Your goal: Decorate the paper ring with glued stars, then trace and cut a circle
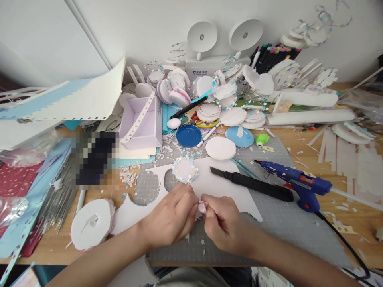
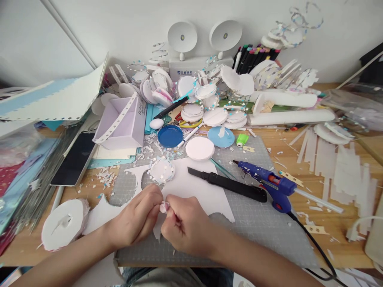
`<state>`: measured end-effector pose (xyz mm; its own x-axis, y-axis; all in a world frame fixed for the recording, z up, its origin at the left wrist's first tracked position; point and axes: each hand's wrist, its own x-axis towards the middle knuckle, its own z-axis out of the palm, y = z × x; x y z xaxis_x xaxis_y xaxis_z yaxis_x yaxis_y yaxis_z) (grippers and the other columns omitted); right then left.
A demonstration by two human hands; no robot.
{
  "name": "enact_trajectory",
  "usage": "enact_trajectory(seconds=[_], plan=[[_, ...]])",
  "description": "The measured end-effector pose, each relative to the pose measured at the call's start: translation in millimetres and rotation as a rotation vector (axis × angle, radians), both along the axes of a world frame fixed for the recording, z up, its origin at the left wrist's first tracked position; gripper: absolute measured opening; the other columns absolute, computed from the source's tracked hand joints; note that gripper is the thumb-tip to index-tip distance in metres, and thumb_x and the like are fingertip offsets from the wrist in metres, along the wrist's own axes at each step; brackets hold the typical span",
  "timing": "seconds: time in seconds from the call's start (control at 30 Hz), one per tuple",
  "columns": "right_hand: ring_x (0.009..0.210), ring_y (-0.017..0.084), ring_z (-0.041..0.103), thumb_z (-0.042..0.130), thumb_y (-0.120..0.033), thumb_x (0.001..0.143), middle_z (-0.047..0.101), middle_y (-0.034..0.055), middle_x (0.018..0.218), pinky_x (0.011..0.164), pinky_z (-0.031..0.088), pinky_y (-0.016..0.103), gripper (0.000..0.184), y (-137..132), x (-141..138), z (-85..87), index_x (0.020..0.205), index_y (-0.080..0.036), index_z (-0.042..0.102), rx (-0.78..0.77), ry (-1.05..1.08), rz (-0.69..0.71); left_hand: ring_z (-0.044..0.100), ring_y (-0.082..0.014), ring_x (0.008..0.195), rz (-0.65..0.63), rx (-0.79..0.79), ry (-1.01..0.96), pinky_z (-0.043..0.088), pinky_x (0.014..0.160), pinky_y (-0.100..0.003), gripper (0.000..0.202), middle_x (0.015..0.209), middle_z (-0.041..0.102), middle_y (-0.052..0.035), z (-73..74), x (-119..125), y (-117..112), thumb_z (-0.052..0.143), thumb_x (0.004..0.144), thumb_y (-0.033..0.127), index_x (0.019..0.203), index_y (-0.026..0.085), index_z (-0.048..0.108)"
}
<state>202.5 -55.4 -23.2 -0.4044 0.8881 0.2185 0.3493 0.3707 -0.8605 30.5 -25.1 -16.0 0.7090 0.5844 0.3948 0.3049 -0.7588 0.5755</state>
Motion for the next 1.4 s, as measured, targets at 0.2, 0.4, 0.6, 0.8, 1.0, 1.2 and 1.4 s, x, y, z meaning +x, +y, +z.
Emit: enact_trajectory(seconds=[0.2, 0.4, 0.6, 0.8, 1.0, 1.2, 1.4], plan=[[0.047, 0.011, 0.041, 0.038, -0.012, 0.081, 0.041, -0.0052, 0.055, 0.047, 0.029, 0.025, 0.013, 5.6, 1.4, -8.5, 0.074, -0.023, 0.034, 0.454, -0.221, -0.071, 0.043, -0.0171, 0.062, 0.054, -0.02, 0.055, 0.037, 0.057, -0.028, 0.033, 0.069, 0.049, -0.0022, 0.8, 0.7, -0.6, 0.026, 0.099, 0.039, 0.077, 0.02, 0.041], [0.049, 0.013, 0.042, 0.031, -0.011, 0.086, 0.045, -0.0021, 0.058, 0.049, 0.032, 0.027, 0.017, 6.0, 1.8, -2.9, 0.074, -0.023, 0.034, 0.385, -0.256, -0.019, 0.041, -0.0176, 0.061, 0.072, 0.042, 0.091, 0.035, 0.056, -0.028, 0.026, 0.068, 0.047, -0.0021, -1.1, 2.0, 0.1, 0.026, 0.098, 0.021, 0.075, 0.02, 0.039], [0.05, 0.012, 0.043, 0.029, -0.013, 0.088, 0.047, -0.0023, 0.061, 0.049, 0.032, 0.025, 0.015, 5.3, 3.8, 0.5, 0.078, -0.022, 0.034, 0.317, -0.239, 0.058, 0.037, -0.0183, 0.058, 0.046, 0.127, 0.082, 0.031, 0.054, -0.03, 0.029, 0.066, 0.045, -0.0026, -1.8, 0.9, 2.9, 0.022, 0.099, 0.024, 0.075, 0.02, 0.038], [0.046, 0.012, 0.039, 0.029, -0.01, 0.084, 0.046, -0.0035, 0.057, 0.047, 0.03, 0.026, 0.015, 3.2, 1.5, 2.0, 0.077, -0.023, 0.032, 0.342, -0.266, 0.064, 0.035, -0.018, 0.057, 0.004, 0.188, 0.034, 0.028, 0.054, -0.031, 0.028, 0.064, 0.044, -0.0017, -3.3, 1.1, 2.8, 0.021, 0.099, 0.023, 0.074, 0.021, 0.036], [0.049, 0.012, 0.041, 0.028, -0.01, 0.086, 0.046, -0.0032, 0.058, 0.05, 0.032, 0.024, 0.018, 1.2, 3.9, 7.2, 0.075, -0.023, 0.032, 0.29, -0.227, 0.089, 0.036, -0.0183, 0.058, 0.002, 0.179, 0.021, 0.031, 0.054, -0.031, 0.028, 0.065, 0.043, -0.0019, -3.3, 3.4, -0.6, 0.019, 0.099, 0.022, 0.076, 0.021, 0.035], [0.05, 0.013, 0.041, 0.026, -0.01, 0.087, 0.047, -0.0019, 0.06, 0.051, 0.032, 0.025, 0.017, 2.8, 6.2, 8.0, 0.077, -0.022, 0.033, 0.247, -0.218, 0.135, 0.036, -0.0185, 0.058, -0.009, 0.156, 0.025, 0.032, 0.053, -0.031, 0.028, 0.065, 0.042, -0.0017, -1.5, 3.3, -1.5, 0.019, 0.099, 0.023, 0.076, 0.021, 0.035], [0.049, 0.013, 0.039, 0.026, -0.012, 0.087, 0.044, -0.0026, 0.06, 0.05, 0.03, 0.026, 0.016, 2.5, 7.5, 6.0, 0.078, -0.023, 0.032, 0.185, -0.181, 0.178, 0.036, -0.0185, 0.058, -0.023, 0.166, 0.018, 0.032, 0.053, -0.031, 0.027, 0.065, 0.042, -0.0015, -2.3, 2.8, -1.3, 0.019, 0.099, 0.023, 0.076, 0.021, 0.035]])
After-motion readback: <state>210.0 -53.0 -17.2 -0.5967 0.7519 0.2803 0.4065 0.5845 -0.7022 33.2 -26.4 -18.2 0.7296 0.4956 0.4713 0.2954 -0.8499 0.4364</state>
